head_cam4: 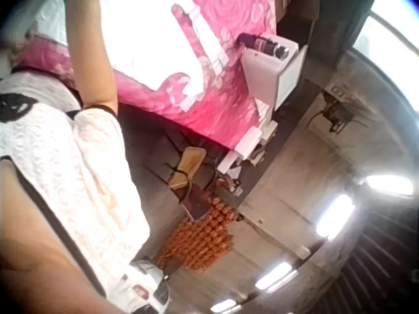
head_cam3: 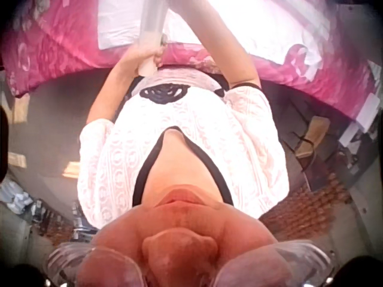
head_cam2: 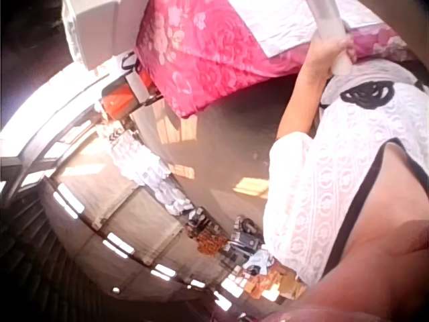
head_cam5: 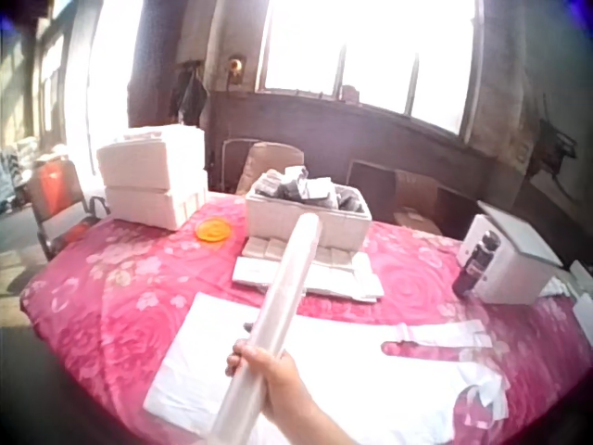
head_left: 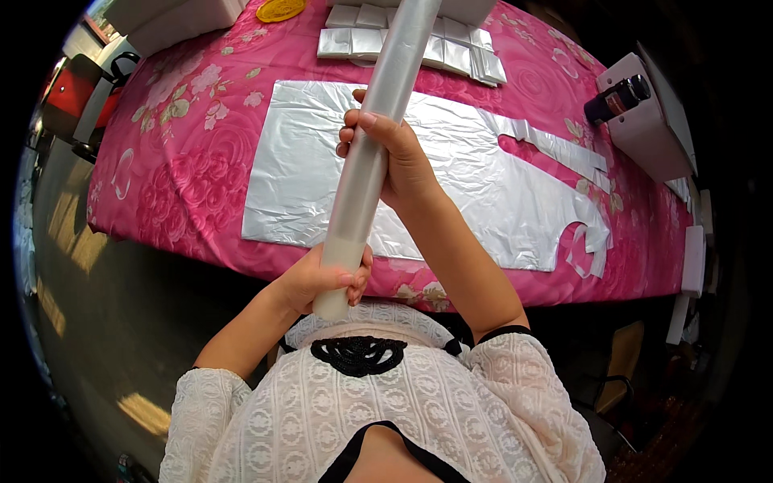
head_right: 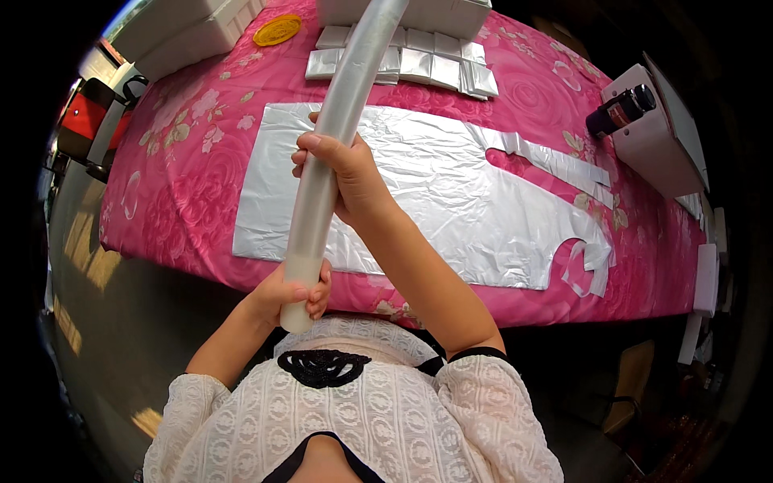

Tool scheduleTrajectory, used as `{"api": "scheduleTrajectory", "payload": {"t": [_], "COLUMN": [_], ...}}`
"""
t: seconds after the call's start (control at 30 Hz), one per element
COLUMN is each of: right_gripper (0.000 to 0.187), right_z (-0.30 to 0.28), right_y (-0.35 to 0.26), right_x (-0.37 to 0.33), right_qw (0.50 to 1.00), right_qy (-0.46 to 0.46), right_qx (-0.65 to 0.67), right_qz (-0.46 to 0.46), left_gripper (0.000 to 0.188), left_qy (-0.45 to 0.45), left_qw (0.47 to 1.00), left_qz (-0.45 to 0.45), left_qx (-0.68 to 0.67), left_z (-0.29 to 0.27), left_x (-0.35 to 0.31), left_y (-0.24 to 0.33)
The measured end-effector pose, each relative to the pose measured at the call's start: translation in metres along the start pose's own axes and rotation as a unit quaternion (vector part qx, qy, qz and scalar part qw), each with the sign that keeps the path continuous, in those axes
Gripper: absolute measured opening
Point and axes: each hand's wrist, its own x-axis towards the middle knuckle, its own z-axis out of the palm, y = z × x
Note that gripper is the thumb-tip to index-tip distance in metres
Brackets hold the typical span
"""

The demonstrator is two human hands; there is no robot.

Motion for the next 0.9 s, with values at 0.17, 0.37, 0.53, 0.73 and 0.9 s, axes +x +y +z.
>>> {"api": "scheduleTrajectory", "payload": {"t": [0.17, 0.37, 0.53, 0.73, 0.9], "right_gripper": [0.066, 0.057, 0.051, 0.046, 0.032], "right_z": [-0.005, -0.025, -0.049, -0.119, -0.171], "right_y": [0.002, 0.033, 0.08, 0.042, -0.015], "right_x": [-0.016, -0.029, -0.036, -0.004, 0.01], "right_qw": [1.0, 0.986, 0.976, 0.966, 0.942], "right_qy": [0.002, 0.121, 0.183, 0.253, 0.302], "right_qx": [0.002, -0.117, -0.113, -0.039, -0.143], "right_qz": [-0.011, -0.005, 0.035, 0.047, -0.003], "left_gripper": [0.045, 0.045, 0.055, 0.059, 0.051], "left_qy": [-0.085, 0.134, 0.226, 0.175, 0.15], "left_qw": [0.994, 0.98, 0.954, 0.948, 0.943], "left_qz": [-0.027, 0.032, -0.04, -0.202, -0.252], "left_qx": [-0.058, 0.145, 0.191, 0.174, 0.159], "left_z": [-0.006, 0.0, -0.038, -0.06, -0.066], "left_x": [0.002, 0.013, 0.015, -0.023, -0.044], "left_y": [-0.009, -0.003, -0.03, -0.038, -0.046]}}
